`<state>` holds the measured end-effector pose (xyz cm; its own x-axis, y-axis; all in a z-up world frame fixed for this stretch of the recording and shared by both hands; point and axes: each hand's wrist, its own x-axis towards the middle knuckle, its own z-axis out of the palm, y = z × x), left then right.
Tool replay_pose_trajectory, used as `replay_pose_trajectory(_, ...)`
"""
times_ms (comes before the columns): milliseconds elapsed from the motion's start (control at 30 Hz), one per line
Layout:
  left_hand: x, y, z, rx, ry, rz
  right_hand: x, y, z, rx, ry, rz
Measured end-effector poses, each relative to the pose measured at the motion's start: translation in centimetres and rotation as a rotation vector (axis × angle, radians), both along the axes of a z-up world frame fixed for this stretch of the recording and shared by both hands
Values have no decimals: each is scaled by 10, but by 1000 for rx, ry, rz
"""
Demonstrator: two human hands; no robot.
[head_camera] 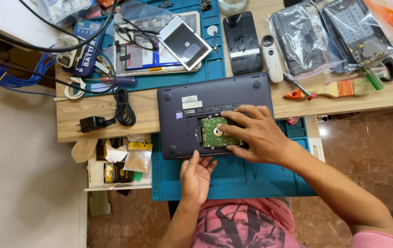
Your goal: The person places a hard drive into the bay of a laptop and secures it with a screwdriver. The person then uses the screwdriver to tighten the screws around the hard drive bay.
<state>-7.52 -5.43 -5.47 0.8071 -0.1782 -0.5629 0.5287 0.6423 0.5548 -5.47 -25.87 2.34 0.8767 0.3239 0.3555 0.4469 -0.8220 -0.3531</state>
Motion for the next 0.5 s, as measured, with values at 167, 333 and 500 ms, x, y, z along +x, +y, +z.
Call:
replay_pose_trajectory(167,3,6,-6,-27,12,-31,1,5,0,-64,36,-17)
replay_pose_trajectory(333,3,9,-18,-46,0,-71,2,7,1,-104,58,-18)
replay_pose_trajectory(500,3,10,-21,-52,-5,-96,1,12,-6,-134,60,-42)
